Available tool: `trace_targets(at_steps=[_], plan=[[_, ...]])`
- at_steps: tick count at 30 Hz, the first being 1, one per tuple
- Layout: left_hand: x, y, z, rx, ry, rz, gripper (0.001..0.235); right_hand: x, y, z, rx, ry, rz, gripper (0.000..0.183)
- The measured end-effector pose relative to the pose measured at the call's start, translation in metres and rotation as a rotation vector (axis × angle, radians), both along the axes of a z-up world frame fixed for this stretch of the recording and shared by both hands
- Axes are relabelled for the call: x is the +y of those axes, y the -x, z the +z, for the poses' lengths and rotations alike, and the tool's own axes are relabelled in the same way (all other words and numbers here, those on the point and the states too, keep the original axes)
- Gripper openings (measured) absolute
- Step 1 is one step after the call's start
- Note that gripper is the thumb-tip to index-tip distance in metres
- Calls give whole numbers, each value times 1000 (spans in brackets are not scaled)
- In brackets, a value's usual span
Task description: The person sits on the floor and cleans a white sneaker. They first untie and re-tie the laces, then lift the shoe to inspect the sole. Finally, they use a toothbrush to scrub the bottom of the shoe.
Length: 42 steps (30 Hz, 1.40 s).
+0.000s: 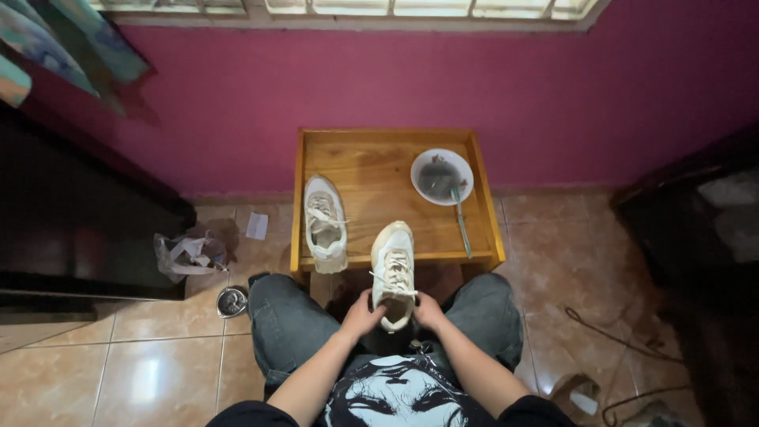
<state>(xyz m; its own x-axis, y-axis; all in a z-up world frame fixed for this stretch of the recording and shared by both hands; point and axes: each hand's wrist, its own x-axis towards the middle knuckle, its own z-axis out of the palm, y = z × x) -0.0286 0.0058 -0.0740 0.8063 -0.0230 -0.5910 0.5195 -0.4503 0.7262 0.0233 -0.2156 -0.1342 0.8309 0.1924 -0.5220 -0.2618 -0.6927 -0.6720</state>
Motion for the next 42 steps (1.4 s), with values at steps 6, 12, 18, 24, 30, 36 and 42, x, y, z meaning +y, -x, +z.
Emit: trace_targets(at_steps=[6, 12, 18, 24, 30, 36, 42], plan=[[4, 0, 20, 40, 2, -16, 77, -15, -5, -16, 34, 22, 30, 36], [6, 2, 21, 57, 16, 25, 79, -20, 2, 1, 53, 15, -20, 35], [11, 8, -4, 53, -19, 54, 77, -36, 15, 15, -98, 47, 75, 30], [14, 7, 12, 137, 41, 94, 76, -40, 37, 102, 27, 94, 124, 24], [7, 2, -11, 46, -10, 43, 67, -14, 36, 151, -15, 257, 534, 70], [12, 14, -41, -94, 254, 235, 58, -24, 39, 124, -46, -213, 309, 83], [45, -24, 48, -461, 487, 198, 47, 34, -3, 116, 179, -1040, -360, 62]])
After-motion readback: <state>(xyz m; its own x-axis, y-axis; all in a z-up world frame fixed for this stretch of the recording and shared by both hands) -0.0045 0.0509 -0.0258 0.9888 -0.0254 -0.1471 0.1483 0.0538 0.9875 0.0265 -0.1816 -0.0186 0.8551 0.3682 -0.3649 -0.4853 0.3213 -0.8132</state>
